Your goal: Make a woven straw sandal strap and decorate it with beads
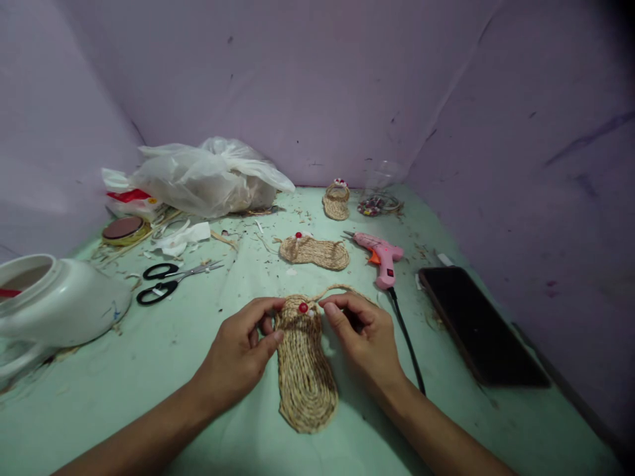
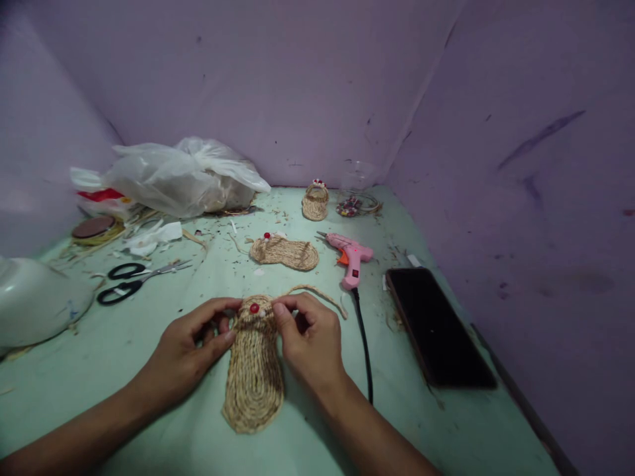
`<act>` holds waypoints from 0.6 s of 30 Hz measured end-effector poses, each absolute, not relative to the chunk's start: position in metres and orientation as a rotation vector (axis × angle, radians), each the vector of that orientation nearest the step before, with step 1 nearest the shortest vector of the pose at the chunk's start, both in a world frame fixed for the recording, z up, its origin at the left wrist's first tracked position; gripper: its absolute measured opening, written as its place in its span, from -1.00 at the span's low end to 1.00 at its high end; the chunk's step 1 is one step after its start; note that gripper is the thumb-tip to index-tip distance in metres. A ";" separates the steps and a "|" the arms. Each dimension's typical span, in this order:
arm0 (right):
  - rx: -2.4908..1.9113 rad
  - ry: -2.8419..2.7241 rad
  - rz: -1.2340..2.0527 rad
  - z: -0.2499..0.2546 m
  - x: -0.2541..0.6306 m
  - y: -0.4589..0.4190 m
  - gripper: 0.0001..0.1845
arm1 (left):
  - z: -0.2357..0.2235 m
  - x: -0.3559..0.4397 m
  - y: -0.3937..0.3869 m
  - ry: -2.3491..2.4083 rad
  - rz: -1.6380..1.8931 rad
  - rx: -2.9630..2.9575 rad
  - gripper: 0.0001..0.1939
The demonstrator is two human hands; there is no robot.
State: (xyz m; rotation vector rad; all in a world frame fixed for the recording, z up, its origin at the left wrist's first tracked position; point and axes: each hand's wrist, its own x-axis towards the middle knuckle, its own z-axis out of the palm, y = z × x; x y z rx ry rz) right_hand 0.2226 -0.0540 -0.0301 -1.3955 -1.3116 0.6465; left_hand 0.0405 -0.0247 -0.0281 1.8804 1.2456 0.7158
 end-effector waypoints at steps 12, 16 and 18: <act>-1.427 -1.224 0.648 -0.029 0.225 -0.054 -0.82 | -0.010 0.028 -0.023 1.347 1.123 1.942 -0.80; -1.464 -1.110 0.677 -0.028 0.230 -0.053 -0.79 | 0.009 -0.006 -0.003 1.612 1.468 1.894 -0.79; -1.475 -1.070 0.674 -0.027 0.231 -0.053 -0.78 | 0.014 -0.023 0.008 1.755 1.500 1.831 -0.77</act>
